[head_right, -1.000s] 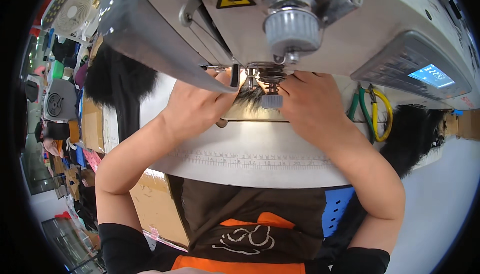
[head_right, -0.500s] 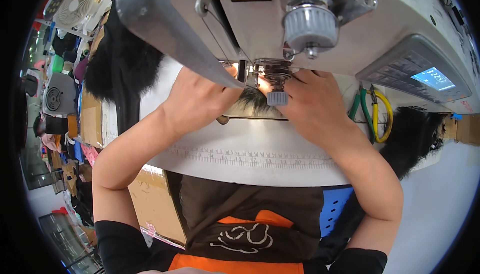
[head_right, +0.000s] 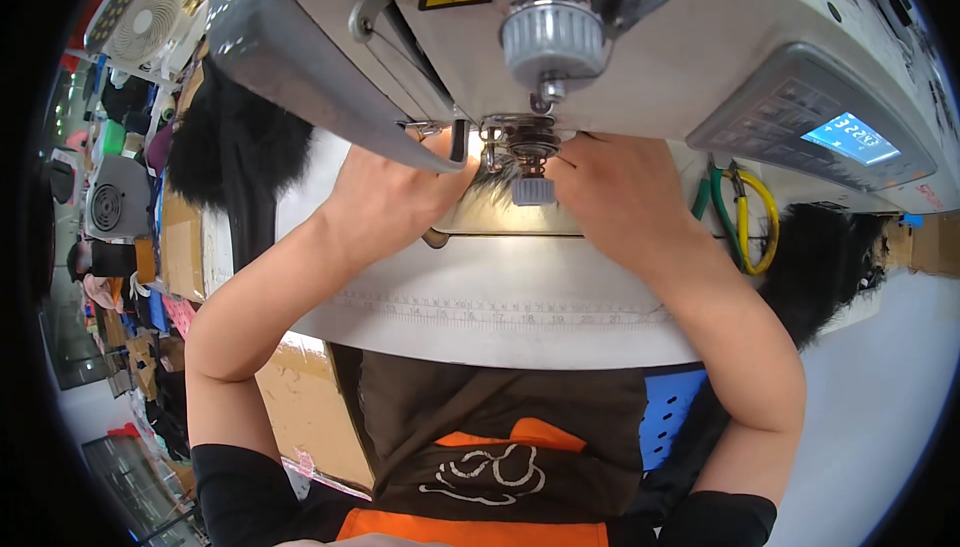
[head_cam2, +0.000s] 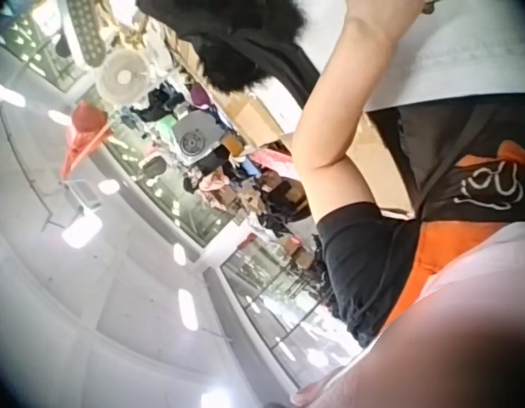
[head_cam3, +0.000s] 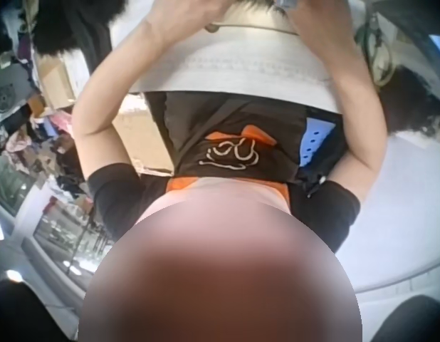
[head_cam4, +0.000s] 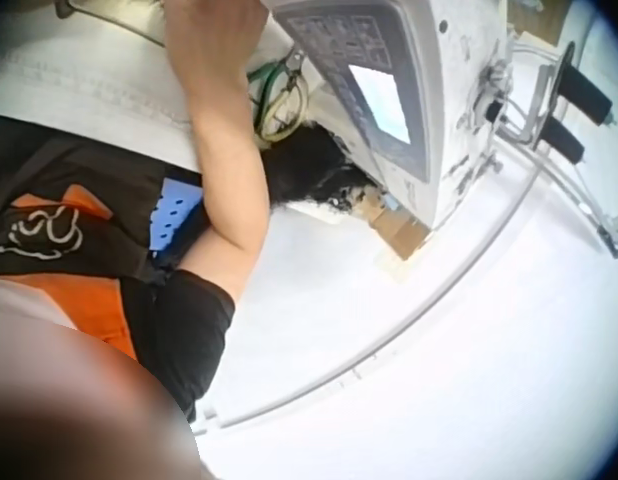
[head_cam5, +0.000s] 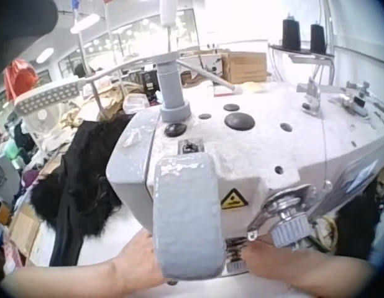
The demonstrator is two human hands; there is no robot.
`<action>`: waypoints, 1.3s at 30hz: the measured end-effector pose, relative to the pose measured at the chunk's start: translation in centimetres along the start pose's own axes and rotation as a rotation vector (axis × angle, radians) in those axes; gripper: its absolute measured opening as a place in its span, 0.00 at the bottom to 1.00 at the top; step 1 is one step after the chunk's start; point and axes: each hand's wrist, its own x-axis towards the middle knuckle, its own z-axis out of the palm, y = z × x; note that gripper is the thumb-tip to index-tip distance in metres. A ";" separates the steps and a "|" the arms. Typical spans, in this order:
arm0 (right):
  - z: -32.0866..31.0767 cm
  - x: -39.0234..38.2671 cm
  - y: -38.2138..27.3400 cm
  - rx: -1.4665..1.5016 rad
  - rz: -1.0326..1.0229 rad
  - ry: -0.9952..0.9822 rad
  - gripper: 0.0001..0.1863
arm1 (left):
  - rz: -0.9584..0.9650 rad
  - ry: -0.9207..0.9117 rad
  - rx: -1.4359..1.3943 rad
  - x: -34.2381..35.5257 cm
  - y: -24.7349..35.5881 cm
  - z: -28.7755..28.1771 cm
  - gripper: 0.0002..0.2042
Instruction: Sewing pieces of black faux fur onto a fabric base using an industrial sewing machine.
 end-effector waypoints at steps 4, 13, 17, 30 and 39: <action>0.1 -0.6 0.2 -0.079 -0.006 -0.041 0.10 | 0.000 0.044 -0.017 0.1 0.2 0.0 0.04; 0.4 -0.9 0.5 -0.211 -0.008 -0.133 0.14 | -0.162 -0.037 -0.227 -0.3 -0.6 -0.2 0.12; 0.5 -0.8 0.1 -0.014 0.203 -0.199 0.18 | -0.057 -0.076 -0.112 -0.7 -0.1 -0.6 0.07; 0.7 -1.4 0.8 -0.272 0.073 -0.251 0.28 | -0.072 -0.204 0.017 -0.1 0.3 -1.2 0.02; 0.8 -1.4 0.6 -0.153 0.069 -0.227 0.31 | -0.090 -0.122 -0.068 -0.7 0.3 -0.3 0.02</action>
